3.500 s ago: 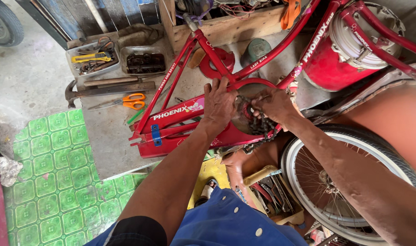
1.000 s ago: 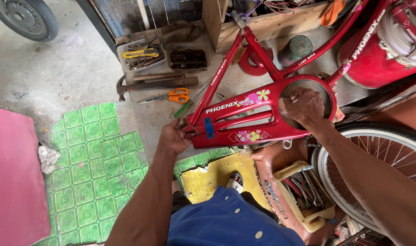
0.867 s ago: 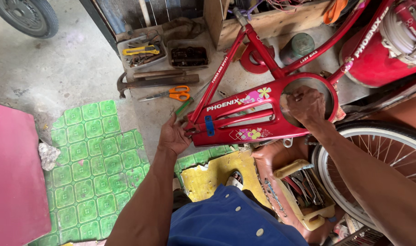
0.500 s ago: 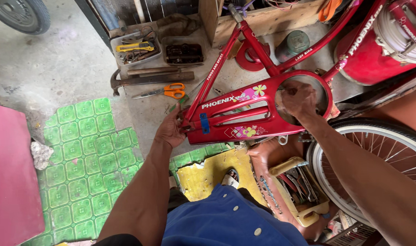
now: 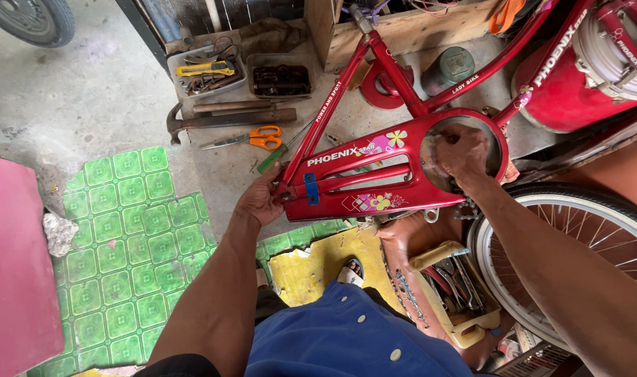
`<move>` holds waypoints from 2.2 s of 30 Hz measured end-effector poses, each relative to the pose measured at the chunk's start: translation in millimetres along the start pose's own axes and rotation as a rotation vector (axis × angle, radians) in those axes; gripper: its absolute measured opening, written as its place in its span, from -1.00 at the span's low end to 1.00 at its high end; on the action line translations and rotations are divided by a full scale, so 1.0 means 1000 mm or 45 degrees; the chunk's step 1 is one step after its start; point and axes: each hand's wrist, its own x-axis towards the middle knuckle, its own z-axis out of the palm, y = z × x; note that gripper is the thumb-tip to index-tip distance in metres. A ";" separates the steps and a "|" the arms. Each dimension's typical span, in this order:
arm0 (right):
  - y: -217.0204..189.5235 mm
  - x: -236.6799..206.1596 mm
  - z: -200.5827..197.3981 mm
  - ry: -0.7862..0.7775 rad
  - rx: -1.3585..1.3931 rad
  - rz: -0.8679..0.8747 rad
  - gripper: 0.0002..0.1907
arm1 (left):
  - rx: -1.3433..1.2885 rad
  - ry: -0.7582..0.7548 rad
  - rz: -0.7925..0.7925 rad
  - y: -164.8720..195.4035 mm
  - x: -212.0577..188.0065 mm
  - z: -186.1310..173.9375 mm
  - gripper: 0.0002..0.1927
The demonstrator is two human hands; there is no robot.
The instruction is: The person retrieves a bicycle chain from a container, wipes it with a cloth, and places it onto the bicycle frame. The person then handles a small metal clip and places it on the frame.
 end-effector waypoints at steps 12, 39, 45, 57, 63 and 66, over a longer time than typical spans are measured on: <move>-0.018 -0.008 -0.004 -0.150 0.183 0.254 -0.79 | -0.072 -0.044 0.010 0.000 0.000 0.006 -0.62; 0.000 -0.004 -0.009 -0.228 0.165 0.007 -0.69 | -0.166 -0.089 0.111 0.003 -0.007 0.001 -0.63; 0.028 -0.009 -0.010 -0.157 -0.136 -0.481 -0.68 | -0.061 -0.069 0.102 0.005 -0.003 0.005 -0.64; 0.123 -0.103 -0.058 0.195 -0.132 -0.959 -0.67 | 0.014 0.121 0.205 -0.001 0.005 0.002 -0.83; 0.107 -0.114 -0.040 0.072 -0.178 -0.376 -0.59 | -0.054 0.229 0.211 -0.006 0.007 0.003 -0.85; 0.101 -0.101 -0.049 -0.073 -0.217 -0.037 -0.67 | -0.059 0.290 0.213 -0.006 0.004 0.007 -0.86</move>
